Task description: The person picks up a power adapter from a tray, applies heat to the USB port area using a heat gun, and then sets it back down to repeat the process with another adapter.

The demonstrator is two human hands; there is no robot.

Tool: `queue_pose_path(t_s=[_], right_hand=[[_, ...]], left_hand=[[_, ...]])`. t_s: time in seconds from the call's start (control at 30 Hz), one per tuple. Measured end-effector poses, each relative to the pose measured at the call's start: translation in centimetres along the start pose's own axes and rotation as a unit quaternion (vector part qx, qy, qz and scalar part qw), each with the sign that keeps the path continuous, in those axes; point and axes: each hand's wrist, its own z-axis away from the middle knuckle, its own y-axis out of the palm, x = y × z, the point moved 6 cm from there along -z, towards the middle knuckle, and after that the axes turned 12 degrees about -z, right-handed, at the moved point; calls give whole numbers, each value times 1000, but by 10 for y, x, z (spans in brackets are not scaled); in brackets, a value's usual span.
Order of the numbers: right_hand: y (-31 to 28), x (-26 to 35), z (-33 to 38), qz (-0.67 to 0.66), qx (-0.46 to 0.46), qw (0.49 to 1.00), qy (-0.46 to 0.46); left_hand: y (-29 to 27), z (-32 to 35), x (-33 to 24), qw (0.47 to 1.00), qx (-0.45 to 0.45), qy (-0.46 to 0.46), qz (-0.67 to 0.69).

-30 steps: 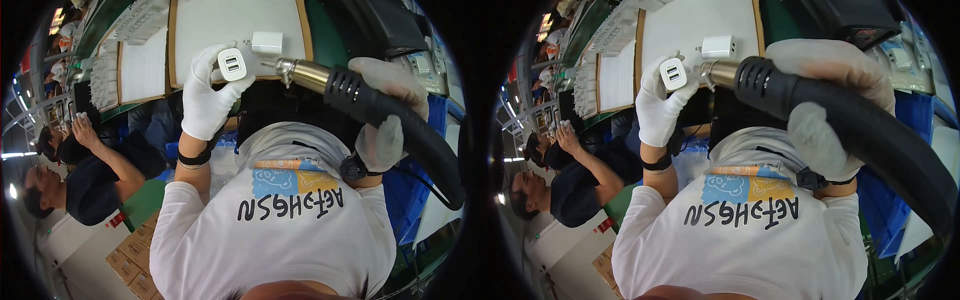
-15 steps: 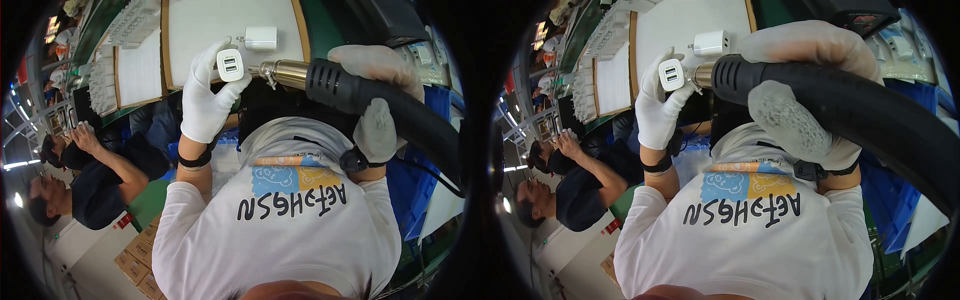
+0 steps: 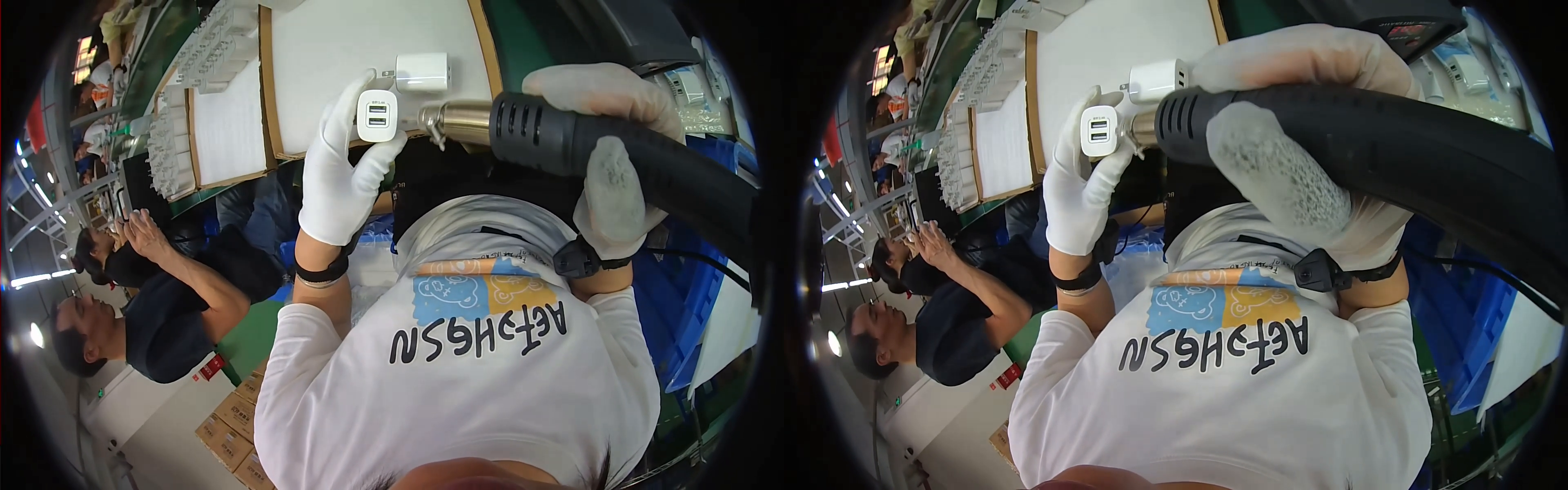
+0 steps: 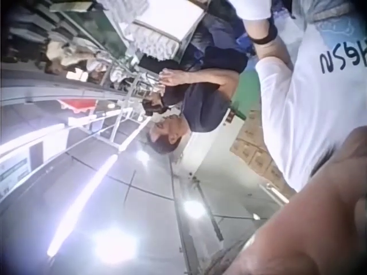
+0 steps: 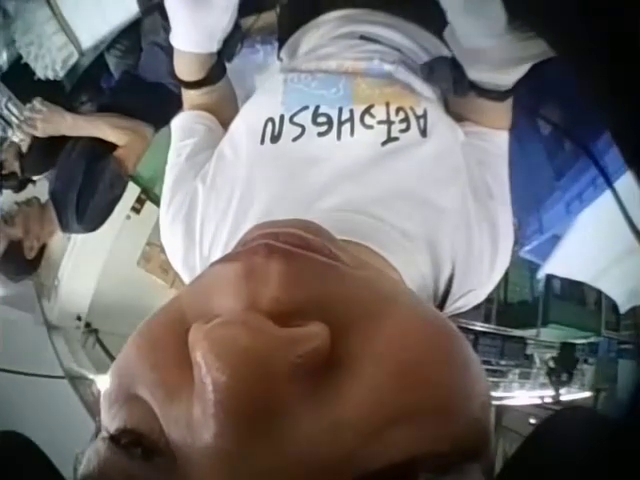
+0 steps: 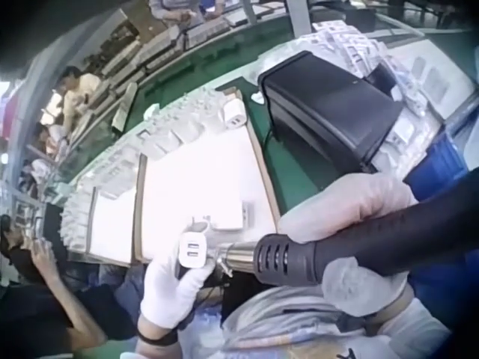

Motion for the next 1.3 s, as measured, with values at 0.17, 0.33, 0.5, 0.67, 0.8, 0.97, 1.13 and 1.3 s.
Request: queue_pose_path(t_s=[0.17,0.33,0.5,0.67,0.8,0.97,1.13,1.3], right_hand=[[2,2,-4,39,18,999,-27],[0,2,-2,20,5,999,-28],[-1,1,-2,31,1,999,-23],[-3,-2,0,13,3,1000,9],[-5,-2,1,1,4,1000,5],[-3,1,1,52,-31,997,-50],[-2,0,2,24,4,999,-26],[-6,-4,3,-20,-12,1000,1]], left_hand=[[1,-1,-3,1000,10,-5,5],[0,-2,-6,999,-4,37,-20],[1,-2,-3,1000,7,13,-17],[1,-1,-2,999,4,20,-26],[0,-1,-2,999,5,14,-35],[0,-1,-3,999,-7,33,-32],[1,0,0,1000,3,-11,-20],[1,0,-2,1000,-19,16,-8]])
